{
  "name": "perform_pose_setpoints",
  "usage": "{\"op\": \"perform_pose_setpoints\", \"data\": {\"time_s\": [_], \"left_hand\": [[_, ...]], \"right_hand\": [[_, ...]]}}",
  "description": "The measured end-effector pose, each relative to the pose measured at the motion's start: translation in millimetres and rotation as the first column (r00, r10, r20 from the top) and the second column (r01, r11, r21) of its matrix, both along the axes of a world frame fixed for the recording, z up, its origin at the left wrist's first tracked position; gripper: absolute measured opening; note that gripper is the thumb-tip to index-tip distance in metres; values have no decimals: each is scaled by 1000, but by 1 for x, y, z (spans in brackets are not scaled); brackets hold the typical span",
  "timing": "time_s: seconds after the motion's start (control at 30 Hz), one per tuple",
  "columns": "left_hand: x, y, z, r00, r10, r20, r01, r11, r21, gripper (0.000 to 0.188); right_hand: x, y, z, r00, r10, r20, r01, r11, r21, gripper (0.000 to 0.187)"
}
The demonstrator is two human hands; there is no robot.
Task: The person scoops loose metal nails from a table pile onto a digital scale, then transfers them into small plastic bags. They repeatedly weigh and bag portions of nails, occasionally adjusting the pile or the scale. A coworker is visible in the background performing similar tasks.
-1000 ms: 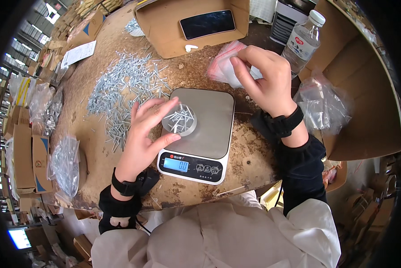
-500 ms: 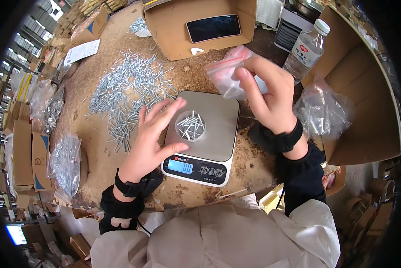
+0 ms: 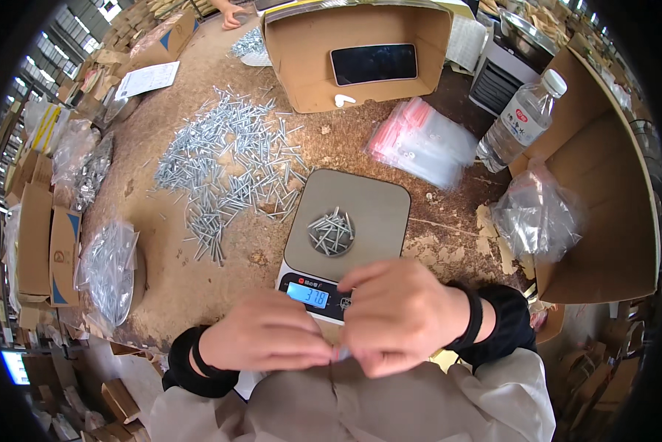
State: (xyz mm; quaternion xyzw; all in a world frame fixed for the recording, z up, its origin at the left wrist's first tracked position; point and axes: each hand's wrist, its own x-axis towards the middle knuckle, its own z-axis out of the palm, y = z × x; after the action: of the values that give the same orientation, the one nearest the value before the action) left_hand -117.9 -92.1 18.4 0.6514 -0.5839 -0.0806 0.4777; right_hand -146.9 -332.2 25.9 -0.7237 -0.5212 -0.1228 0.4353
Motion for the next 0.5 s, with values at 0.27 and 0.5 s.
{"op": "perform_pose_setpoints", "data": {"time_s": [0.27, 0.5], "left_hand": [[-14, 2, -13, 987, -116, 111, 102, 987, 121, 13], [-16, 2, -20, 971, -172, -167, 175, 985, 0, 21]], "right_hand": [[-16, 14, -12, 980, 27, 199, -25, 1000, -12, 20], [-20, 22, -15, 925, -200, 323, 188, 980, 69, 12]]}}
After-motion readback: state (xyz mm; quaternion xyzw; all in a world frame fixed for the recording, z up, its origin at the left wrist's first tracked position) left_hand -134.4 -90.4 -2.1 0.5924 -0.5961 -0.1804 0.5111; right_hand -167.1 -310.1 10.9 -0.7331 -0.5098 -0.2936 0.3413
